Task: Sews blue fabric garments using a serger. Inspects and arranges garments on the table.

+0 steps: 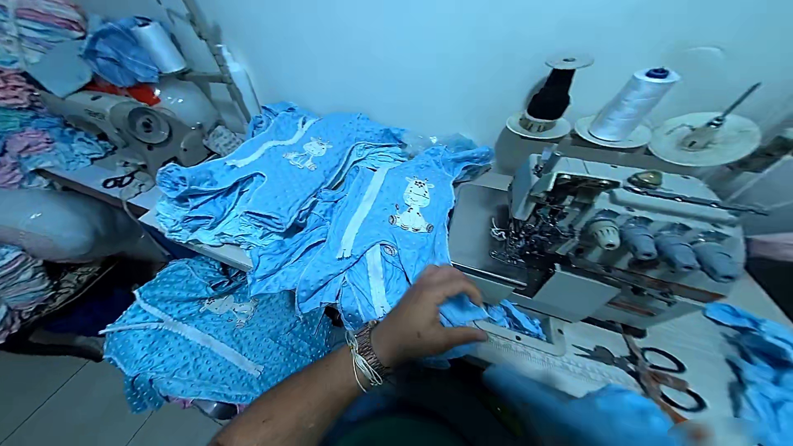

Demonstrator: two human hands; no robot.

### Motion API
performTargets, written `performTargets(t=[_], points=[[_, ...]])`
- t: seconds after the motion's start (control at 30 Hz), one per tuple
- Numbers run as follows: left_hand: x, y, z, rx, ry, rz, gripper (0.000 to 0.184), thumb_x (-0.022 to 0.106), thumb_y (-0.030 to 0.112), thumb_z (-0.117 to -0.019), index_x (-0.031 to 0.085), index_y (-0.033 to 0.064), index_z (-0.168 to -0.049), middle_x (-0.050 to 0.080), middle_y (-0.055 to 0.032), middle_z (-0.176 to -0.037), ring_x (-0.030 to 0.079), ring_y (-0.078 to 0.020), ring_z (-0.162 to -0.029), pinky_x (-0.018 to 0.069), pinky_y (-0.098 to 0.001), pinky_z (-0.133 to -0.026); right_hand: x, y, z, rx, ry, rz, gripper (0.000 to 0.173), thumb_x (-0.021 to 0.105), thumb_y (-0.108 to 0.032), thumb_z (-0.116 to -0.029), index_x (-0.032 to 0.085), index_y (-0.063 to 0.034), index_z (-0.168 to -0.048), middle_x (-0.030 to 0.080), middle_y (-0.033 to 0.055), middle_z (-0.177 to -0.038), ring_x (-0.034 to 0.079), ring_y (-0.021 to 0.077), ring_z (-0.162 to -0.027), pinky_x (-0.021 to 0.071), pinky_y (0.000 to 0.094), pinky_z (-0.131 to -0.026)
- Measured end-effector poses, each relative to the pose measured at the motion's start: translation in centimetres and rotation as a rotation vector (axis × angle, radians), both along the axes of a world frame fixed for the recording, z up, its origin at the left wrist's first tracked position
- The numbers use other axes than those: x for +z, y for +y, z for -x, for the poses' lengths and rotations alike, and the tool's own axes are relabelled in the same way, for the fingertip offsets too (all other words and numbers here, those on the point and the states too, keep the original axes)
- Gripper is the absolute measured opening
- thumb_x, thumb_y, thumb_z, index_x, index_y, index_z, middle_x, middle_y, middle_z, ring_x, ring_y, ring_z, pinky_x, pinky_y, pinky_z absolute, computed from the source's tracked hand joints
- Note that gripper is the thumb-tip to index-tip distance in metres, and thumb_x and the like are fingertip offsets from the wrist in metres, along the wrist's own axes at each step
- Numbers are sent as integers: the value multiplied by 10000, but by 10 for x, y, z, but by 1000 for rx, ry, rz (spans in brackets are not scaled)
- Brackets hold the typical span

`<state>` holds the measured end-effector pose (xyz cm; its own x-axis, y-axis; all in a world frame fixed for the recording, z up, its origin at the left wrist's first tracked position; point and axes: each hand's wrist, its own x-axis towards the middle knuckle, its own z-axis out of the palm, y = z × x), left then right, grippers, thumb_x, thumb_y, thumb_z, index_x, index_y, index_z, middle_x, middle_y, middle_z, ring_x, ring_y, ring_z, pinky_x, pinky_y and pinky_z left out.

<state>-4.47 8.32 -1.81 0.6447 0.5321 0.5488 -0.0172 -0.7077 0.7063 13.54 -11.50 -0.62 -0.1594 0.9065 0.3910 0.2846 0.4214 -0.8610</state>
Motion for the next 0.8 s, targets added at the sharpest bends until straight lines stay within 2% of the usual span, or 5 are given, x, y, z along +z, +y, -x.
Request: performTargets(t=[0.07,0.13,0.3,0.57,0.8], points=[[-13,1,-6,255,148,-222,386,874,308,-717,697,77,-969,656,-85,-1033,613,-254,-1033,535,-403,-870,-7,20,-14,-278,162,13,301,753,-345,-915,668,-399,-1199,698,-260,-1090,640,-100,-980,558,158,-836],[-27,-7,-20,413,353,-323,582,893,459,-656,695,39,-1007,652,-158,-1037,635,-346,-1011,549,-485,-805,-24,37,-19,-439,256,-34,251,761,-241,-881,691,-324,-1108,733,-190,-960,678,-48,-837,579,157,-717],[-18,-7,-30,515,693,-188,406,743,251,-830,675,15,-1154,627,-184,-1124,628,-377,-1058,531,-525,-744,-58,50,-5,-624,15,-57,221,633,-162,-911,720,-31,-1066,757,-30,-1002,704,-12,-959,601,205,-842],[3,-7,11,325,264,-175,76,719,-14,-831,691,32,-885,662,-75,-827,676,-187,-760,594,-356,-690,-37,90,22,-706,-499,15,558,659,-570,-802,754,-26,-882,663,77,-659,665,225,-599,519,444,-527],[21,-5,15,298,265,-230,60,743,-3,-825,708,38,-851,672,-61,-785,665,-173,-731,567,-333,-660,-12,108,38,-720,-628,49,393,674,-363,-851,676,4,-711,589,133,-576,639,327,-559,492,528,-505]])
